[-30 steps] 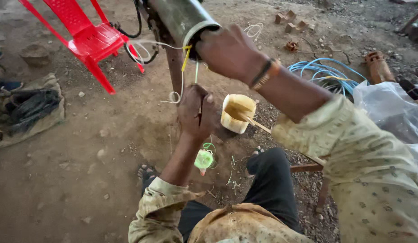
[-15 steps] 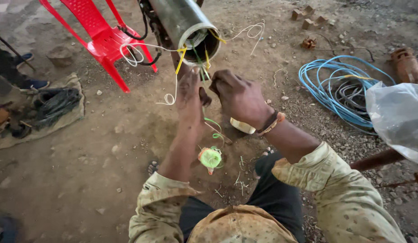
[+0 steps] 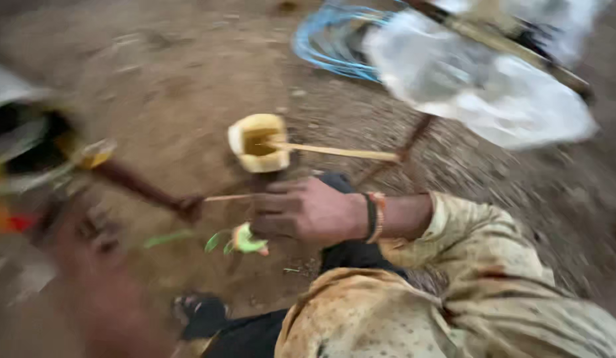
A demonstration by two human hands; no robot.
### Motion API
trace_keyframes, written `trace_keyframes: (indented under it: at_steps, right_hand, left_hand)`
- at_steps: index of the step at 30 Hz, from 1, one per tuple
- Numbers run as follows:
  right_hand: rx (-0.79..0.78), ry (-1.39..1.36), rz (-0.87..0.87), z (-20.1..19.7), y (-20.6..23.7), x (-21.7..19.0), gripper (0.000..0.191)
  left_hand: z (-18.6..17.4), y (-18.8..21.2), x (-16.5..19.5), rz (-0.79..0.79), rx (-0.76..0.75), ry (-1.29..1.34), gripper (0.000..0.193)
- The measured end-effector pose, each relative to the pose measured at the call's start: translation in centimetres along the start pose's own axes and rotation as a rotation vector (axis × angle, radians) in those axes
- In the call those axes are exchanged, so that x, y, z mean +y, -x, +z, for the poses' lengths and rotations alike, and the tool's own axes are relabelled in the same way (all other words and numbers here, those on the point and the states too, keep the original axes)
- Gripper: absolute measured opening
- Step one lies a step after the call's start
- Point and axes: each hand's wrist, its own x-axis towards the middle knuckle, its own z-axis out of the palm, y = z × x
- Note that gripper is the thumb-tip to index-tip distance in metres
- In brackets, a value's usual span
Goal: The person sits on the ground and works on a metal pipe. They pull a green string from the pipe opening, then use a hammer to drive a wrapped rod into the pipe. The person repeatedly hammers the rod while holding the pipe steady.
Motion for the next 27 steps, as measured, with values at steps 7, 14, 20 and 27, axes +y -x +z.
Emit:
trace_keyframes:
  at_steps: [7, 14, 20, 27]
  right_hand:
    - [0.097, 0.098, 0.462, -15.0, 11.6, -0.8, 0.019]
    - [0.242, 0.487, 0.904, -28.7, 19.0, 9.7, 0.015]
    - [-0.207, 0.645, 1.114, -27.9, 21.7, 14.6, 0.030]
    - [0.098, 0.819, 0.984, -25.2, 18.6, 11.7, 0.033]
  left_hand:
    - [2.3, -1.5, 0.1, 0.164, -0.221, 0.076, 0.015]
    - [3.6, -2.3, 0.0, 0.168, -0.208, 0.014, 0.015]
    - [3.6, -2.5, 0.2, 0.197, -0.210, -0.026, 0.015]
    - [1.1, -3.7, 0.7, 0.254, -0.169, -0.128, 0.016]
